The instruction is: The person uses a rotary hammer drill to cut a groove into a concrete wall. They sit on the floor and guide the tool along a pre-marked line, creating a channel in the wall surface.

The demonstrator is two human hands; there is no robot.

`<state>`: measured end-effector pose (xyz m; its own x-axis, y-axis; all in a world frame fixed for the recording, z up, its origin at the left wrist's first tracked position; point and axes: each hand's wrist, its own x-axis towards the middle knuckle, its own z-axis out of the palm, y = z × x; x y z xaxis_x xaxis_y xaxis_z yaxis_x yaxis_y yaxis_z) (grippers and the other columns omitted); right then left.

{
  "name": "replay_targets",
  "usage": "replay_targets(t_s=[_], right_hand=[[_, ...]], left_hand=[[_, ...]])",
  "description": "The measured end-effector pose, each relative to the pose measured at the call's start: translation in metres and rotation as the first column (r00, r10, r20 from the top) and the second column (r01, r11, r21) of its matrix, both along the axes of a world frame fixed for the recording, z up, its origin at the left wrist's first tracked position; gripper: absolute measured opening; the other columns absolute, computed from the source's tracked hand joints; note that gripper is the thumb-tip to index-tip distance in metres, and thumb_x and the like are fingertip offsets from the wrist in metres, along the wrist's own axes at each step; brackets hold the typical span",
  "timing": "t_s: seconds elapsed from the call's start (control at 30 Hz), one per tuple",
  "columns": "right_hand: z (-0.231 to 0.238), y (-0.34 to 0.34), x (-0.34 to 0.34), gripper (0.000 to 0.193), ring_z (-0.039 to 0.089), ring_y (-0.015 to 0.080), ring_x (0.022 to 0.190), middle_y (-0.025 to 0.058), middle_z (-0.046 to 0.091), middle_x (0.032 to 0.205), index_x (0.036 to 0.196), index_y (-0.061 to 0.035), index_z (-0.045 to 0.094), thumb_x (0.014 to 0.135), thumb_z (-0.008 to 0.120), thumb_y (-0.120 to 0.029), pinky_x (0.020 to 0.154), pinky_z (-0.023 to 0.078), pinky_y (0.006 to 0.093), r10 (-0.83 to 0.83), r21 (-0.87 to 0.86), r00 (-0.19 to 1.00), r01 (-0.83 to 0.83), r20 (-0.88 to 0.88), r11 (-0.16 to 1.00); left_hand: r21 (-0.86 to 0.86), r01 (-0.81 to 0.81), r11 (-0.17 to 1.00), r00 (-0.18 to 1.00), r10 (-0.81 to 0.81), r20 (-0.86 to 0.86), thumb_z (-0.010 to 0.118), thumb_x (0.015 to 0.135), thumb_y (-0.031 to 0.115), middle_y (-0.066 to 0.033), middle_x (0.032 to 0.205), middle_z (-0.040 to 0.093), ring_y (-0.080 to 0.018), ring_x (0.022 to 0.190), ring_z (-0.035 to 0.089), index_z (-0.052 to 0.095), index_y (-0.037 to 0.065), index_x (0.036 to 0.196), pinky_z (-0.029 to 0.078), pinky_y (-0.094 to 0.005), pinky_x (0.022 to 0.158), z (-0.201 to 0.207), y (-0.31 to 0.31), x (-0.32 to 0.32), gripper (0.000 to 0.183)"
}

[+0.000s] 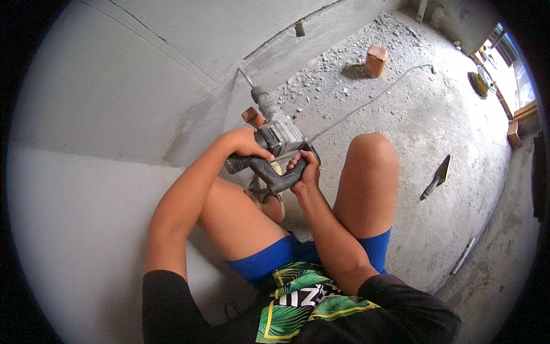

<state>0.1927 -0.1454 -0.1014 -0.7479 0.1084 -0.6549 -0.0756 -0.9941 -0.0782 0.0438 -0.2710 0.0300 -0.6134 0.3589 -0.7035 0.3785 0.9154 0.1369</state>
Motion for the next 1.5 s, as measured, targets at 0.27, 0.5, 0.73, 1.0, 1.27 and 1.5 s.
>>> replay_targets(t_s=[0.27,0.5,0.73,1.0,1.27,1.5], right_hand=[[-0.017,0.011,-0.021,0.016,0.054,0.0140,0.055,0.0034,0.054,0.066,0.075,-0.0081,0.052,0.084,0.062,-0.016,0.051,0.049,0.0271,0.021,-0.102,0.999,-0.025,-0.042,0.995],[-0.024,-0.007,-0.026,0.017,0.053,0.0154,0.055,0.0038,0.053,0.066,0.076,-0.0079,0.051,0.088,0.059,-0.017,0.051,0.049,0.0288,0.024,-0.111,0.999,-0.029,-0.047,0.993],[-0.007,-0.001,-0.032,0.012,0.054,0.0145,0.055,0.0038,0.055,0.065,0.082,-0.0083,0.053,0.087,0.060,-0.015,0.050,0.049,0.0280,0.038,-0.013,0.999,-0.038,0.013,0.999],[0.068,0.023,-0.042,0.028,0.055,0.0192,0.055,0.0072,0.055,0.064,0.075,-0.0054,0.053,0.085,0.063,-0.030,0.051,0.050,0.0302,0.061,0.050,0.997,-0.059,-0.045,0.997],[0.137,-0.019,-0.056,0.056,0.057,0.0229,0.060,0.0077,0.055,0.068,0.075,-0.0085,0.052,0.085,0.055,-0.064,0.054,0.046,0.0354,0.091,0.109,0.990,-0.079,-0.110,0.991],[0.106,-0.034,-0.032,0.053,0.051,0.0224,0.053,0.0070,0.052,0.062,0.072,-0.0080,0.048,0.082,0.052,-0.060,0.051,0.044,0.0348,0.074,0.052,0.996,-0.076,0.047,0.996]], left_hand=[[-0.027,0.018,0.999,1.000,-0.017,0.020,0.085,0.053,0.066,-0.0221,0.108,0.071,-0.0327,0.098,0.070,0.071,-0.003,0.107,0.054,-0.0383,0.087,-0.012,0.014,-0.021,0.089],[-0.001,0.031,1.000,0.999,-0.031,0.015,0.085,0.053,0.066,-0.0190,0.101,0.074,-0.0304,0.092,0.070,0.074,0.001,0.101,0.054,-0.0381,0.084,-0.035,-0.012,-0.030,0.081],[-0.014,0.006,1.000,1.000,-0.006,0.019,0.084,0.051,0.068,-0.0236,0.112,0.070,-0.0312,0.101,0.068,0.065,-0.011,0.114,0.053,-0.0368,0.089,-0.020,-0.009,-0.033,0.102],[0.252,-0.135,0.958,0.990,0.119,0.079,0.085,0.055,0.068,-0.0191,0.111,0.070,-0.0278,0.102,0.067,0.063,-0.006,0.121,0.052,-0.0358,0.090,0.028,-0.020,-0.029,0.101],[0.416,-0.401,0.817,0.898,0.259,0.357,0.092,0.061,0.047,-0.0139,0.101,0.071,-0.0201,0.088,0.068,0.058,-0.006,0.123,0.054,-0.0332,0.082,0.038,-0.083,-0.040,0.089],[0.265,-0.218,0.939,0.971,0.181,0.158,0.088,0.063,0.057,-0.0088,0.099,0.073,-0.0201,0.090,0.067,0.074,0.004,0.102,0.052,-0.0340,0.083,0.018,-0.084,-0.031,0.067]])
